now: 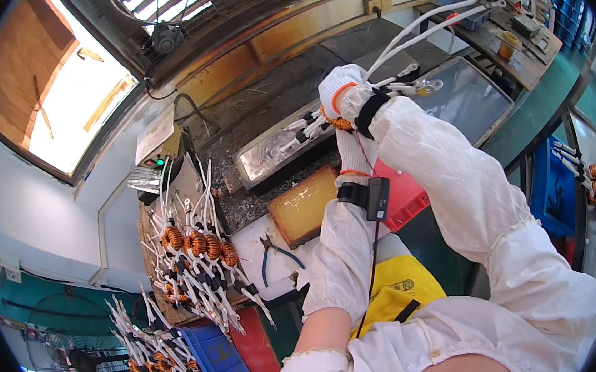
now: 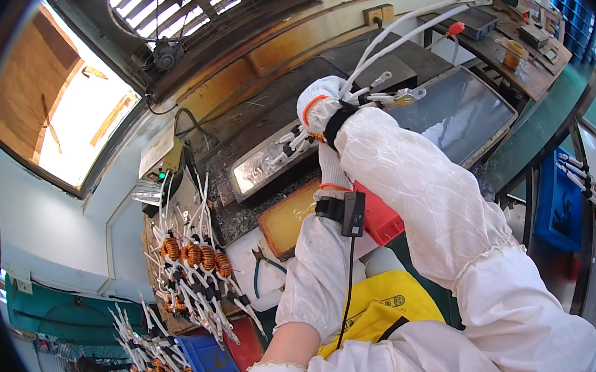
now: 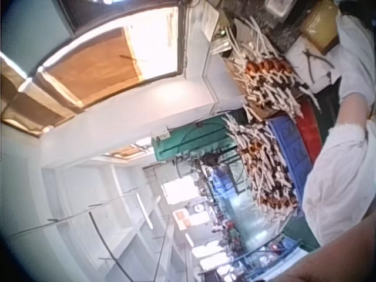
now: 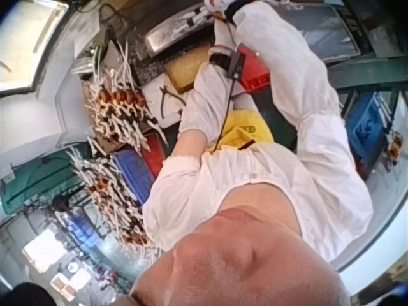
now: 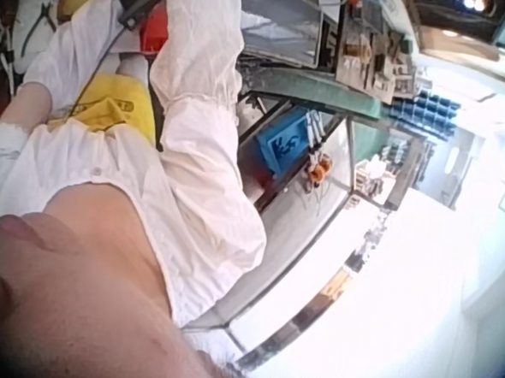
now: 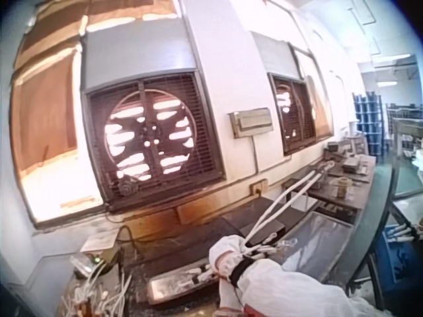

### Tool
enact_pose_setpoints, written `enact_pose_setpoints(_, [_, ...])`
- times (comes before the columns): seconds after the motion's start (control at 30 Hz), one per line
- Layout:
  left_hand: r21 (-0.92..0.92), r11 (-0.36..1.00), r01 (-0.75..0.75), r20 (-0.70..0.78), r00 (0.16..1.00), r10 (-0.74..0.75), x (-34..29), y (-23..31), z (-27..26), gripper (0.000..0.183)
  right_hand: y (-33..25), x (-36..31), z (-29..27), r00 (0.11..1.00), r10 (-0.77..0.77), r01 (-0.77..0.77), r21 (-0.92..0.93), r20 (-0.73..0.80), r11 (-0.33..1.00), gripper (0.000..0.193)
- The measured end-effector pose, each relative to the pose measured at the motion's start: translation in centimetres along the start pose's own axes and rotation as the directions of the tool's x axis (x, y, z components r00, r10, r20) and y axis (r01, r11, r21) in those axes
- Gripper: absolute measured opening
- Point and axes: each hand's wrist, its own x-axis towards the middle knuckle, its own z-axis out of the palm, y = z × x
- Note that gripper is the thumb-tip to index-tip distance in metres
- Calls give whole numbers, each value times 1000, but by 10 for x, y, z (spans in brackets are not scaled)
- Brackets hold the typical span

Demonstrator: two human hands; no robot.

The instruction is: The person picks up a transformer from a pile, dips its wire ends into a container of flux, and then into a molten solder bath before placing it on a rack.

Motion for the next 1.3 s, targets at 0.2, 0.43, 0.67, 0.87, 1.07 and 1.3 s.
enact_pose_setpoints(0.2, [198, 973, -118, 138, 986, 91, 1, -5, 6, 46, 14, 39, 19, 998, 36, -37, 20, 49, 999, 29])
enact_pose_setpoints(0.43, [182, 980, -75, 95, 994, 59, 6, -7, -17, 41, 1, 1, -3, 993, 29, -33, 29, 115, 999, 29])
enact_pose_setpoints(0.67, [167, 985, 46, 110, 992, -65, 20, -21, -37, 40, 15, -1, 18, 992, 107, -108, 26, 60, 994, 29])
enact_pose_setpoints(0.87, [82, 991, 107, 85, 990, -114, 15, -33, -22, 44, 29, 7, 32, 988, 115, -117, 16, 103, 993, 29])
enact_pose_setpoints(1.07, [68, 997, 25, 230, 972, -40, 37, -18, -66, 44, 5, -4, 18, 997, 57, -58, 28, 50, 998, 27])
enact_pose_setpoints(1.3, [285, 958, -29, 213, 976, -34, 5, -23, -32, 62, 5, -20, 19, 994, 97, -100, -45, -54, 994, 25])
